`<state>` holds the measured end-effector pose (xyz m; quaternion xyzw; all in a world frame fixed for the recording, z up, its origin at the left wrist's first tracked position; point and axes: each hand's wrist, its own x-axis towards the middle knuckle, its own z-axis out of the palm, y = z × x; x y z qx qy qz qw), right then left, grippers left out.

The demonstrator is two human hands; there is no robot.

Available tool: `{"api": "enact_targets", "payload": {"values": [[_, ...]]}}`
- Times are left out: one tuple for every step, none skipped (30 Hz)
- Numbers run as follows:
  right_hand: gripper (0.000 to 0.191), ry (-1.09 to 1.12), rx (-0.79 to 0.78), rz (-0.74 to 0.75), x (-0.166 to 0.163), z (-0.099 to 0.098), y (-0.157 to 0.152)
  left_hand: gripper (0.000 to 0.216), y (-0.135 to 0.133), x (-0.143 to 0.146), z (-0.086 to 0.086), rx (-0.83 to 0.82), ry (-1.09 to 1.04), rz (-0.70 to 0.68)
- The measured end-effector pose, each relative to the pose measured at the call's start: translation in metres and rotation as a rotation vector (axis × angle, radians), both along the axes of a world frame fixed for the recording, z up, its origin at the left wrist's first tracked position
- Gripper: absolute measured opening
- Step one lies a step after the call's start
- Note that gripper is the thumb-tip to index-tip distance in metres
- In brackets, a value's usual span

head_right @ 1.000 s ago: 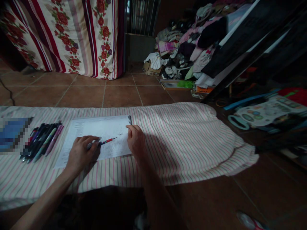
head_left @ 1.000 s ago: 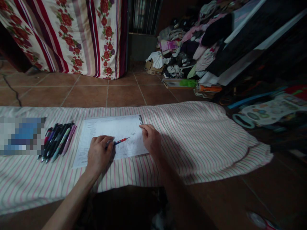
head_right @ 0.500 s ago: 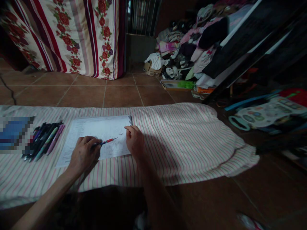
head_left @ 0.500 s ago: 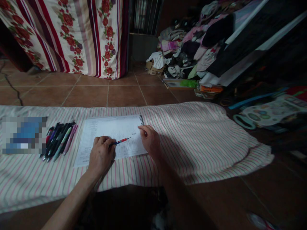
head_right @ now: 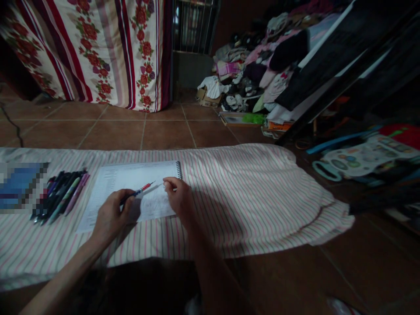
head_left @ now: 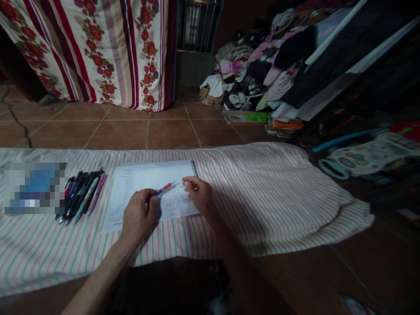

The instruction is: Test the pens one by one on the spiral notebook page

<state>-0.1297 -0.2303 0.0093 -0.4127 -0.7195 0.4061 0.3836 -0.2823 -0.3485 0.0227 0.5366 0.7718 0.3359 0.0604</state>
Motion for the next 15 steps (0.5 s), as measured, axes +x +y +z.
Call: {"api": "enact_targets", "payload": {"values": [[0.022,0.025,-0.057,0.018,-0.0011,0.0001,-0.0009,0.027,0.0001,0.0017,0.0001,-0.007,-0.017,0.004],[0.023,0.051,-0.111,0.033,-0.0021,0.0009,-0.0019,0.027,0.0003,0.0031,0.0001,-0.013,-0.030,0.003],[0.023,0.076,-0.163,0.048,-0.0030,0.0023,-0.0029,0.026,0.0005,0.0044,0.0002,-0.018,-0.040,-0.001],[0.023,0.103,-0.211,0.062,-0.0037,0.0040,-0.0040,0.026,0.0007,0.0054,0.0003,-0.023,-0.046,-0.005],[0.023,0.130,-0.254,0.074,-0.0044,0.0059,-0.0049,0.026,0.0008,0.0060,0.0005,-0.026,-0.048,-0.009],[0.023,0.155,-0.293,0.084,-0.0049,0.0075,-0.0058,0.025,0.0010,0.0065,0.0006,-0.028,-0.048,-0.013],[0.023,0.177,-0.330,0.091,-0.0055,0.0086,-0.0065,0.025,0.0010,0.0068,0.0007,-0.032,-0.046,-0.018],[0.023,0.192,-0.363,0.094,-0.0060,0.0093,-0.0071,0.026,0.0011,0.0069,0.0007,-0.037,-0.043,-0.022],[0.023,0.200,-0.390,0.094,-0.0065,0.0095,-0.0075,0.026,0.0011,0.0070,0.0007,-0.042,-0.038,-0.027],[0.023,0.203,-0.413,0.093,-0.0070,0.0093,-0.0079,0.026,0.0011,0.0070,0.0006,-0.048,-0.033,-0.032],[0.023,0.203,-0.432,0.092,-0.0075,0.0089,-0.0082,0.027,0.0011,0.0070,0.0003,-0.053,-0.028,-0.037],[0.023,0.202,-0.447,0.093,-0.0078,0.0087,-0.0086,0.027,0.0011,0.0071,0.0000,-0.055,-0.023,-0.040],[0.023,0.205,-0.461,0.095,-0.0081,0.0086,-0.0091,0.027,0.0012,0.0071,-0.0004,-0.053,-0.017,-0.043],[0.023,0.211,-0.472,0.096,-0.0082,0.0089,-0.0097,0.028,0.0013,0.0071,-0.0009,-0.049,-0.012,-0.047],[0.023,0.218,-0.479,0.096,-0.0082,0.0094,-0.0103,0.028,0.0013,0.0070,-0.0013,-0.043,-0.007,-0.051]]}}
